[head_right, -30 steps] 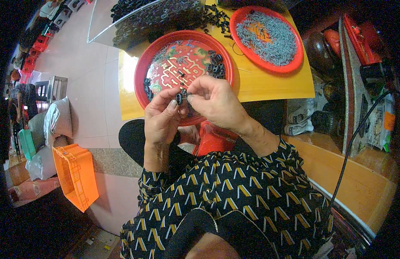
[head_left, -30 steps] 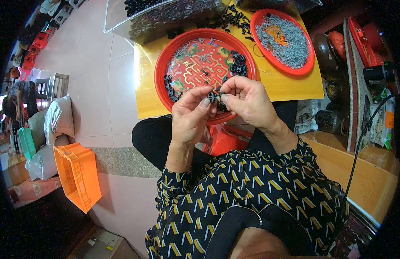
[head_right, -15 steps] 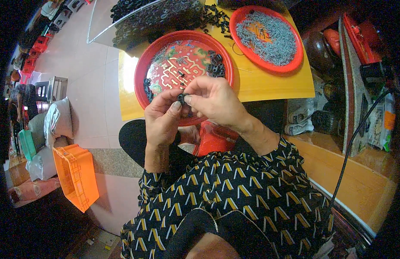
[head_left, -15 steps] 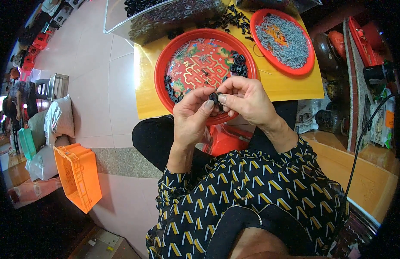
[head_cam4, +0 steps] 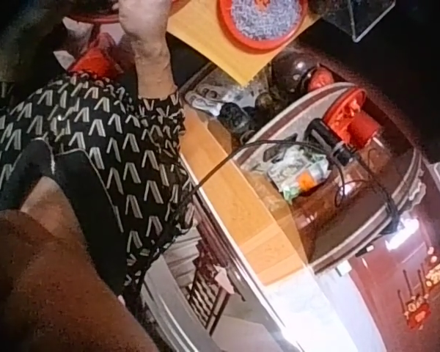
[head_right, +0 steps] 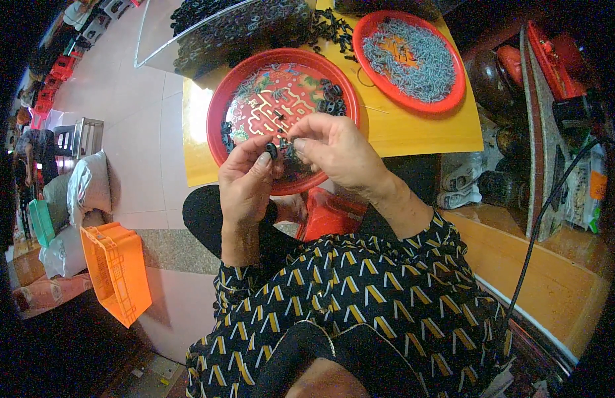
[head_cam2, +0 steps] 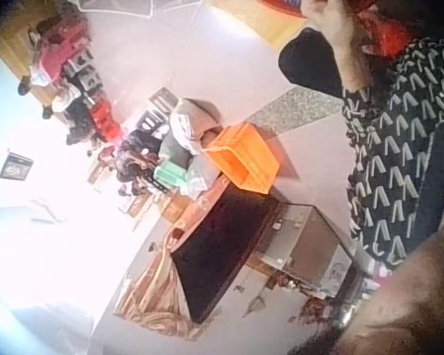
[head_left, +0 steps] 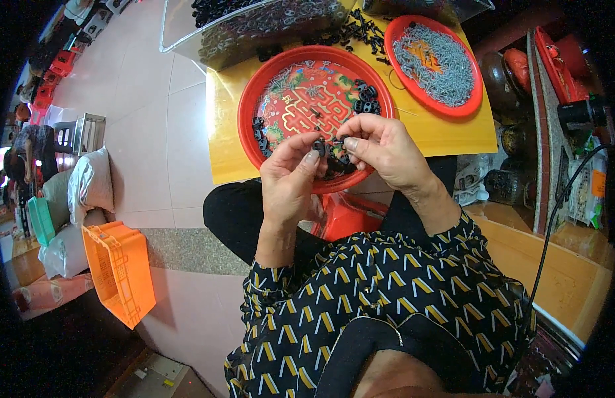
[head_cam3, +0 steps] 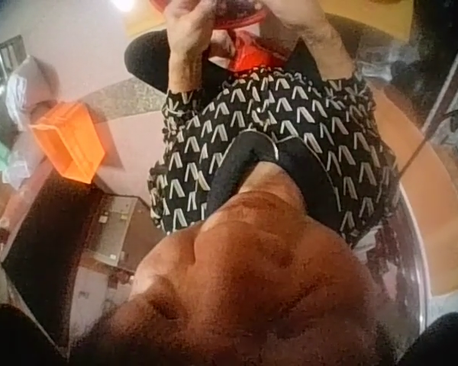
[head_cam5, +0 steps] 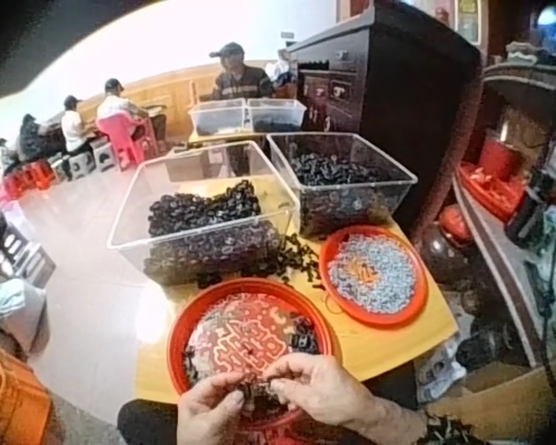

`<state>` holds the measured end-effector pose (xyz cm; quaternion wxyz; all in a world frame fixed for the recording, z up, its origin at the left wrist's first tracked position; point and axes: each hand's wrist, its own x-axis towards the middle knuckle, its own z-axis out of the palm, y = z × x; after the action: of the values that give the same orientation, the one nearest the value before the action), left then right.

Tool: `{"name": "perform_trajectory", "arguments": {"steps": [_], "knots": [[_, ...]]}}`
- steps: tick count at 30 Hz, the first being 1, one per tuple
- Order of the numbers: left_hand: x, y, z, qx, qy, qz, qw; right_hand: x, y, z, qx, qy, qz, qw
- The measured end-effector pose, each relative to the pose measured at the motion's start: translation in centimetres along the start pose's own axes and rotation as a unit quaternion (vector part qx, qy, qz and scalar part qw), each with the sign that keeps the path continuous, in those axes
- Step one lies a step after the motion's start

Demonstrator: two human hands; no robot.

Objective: The person assembles plastic clips by inserting small pins into them by hand over a tray.

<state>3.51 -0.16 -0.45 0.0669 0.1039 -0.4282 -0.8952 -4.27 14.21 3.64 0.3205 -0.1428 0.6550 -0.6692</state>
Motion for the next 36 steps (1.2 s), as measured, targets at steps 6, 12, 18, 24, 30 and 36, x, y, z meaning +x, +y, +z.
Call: {"name": "perform_trajectory", "arguments": {"steps": [6, 12, 18, 24, 30, 36], "knots": [[0.0, -0.3, -0.2, -0.03, -0.001, -0.007, 1.0, 0.1, 0.6, -0.5, 0.024, -0.06, 0.036, 0.997], [0.0, -0.1, -0.1, -0.039, -0.006, -0.007, 0.999, -0.2, 0.1, -0.3, 0.005, -0.051, 0.047, 0.998], [-0.2, -0.1, 0.0, -0.042, 0.0, -0.012, 0.999, -0.3, 0.2, -0.6, 0.111, -0.03, 0.024, 0.993], [-0.2, -0.2, 0.0, -0.05, -0.006, -0.012, 0.999, 0.0, 0.8, -0.5, 0.243, -0.024, 0.064, 0.968], [-0.2, -0.2, -0.1, -0.048, -0.009, -0.003, 0.999, 0.4, 2.1, -0.5, 0.182, -0.03, 0.02, 0.983], [-0.3, -0.3, 0.0, -0.037, 0.002, -0.002, 0.999, 0.2, 1.6, 0.2, 0.086, 0.025, -0.021, 0.996]]}}
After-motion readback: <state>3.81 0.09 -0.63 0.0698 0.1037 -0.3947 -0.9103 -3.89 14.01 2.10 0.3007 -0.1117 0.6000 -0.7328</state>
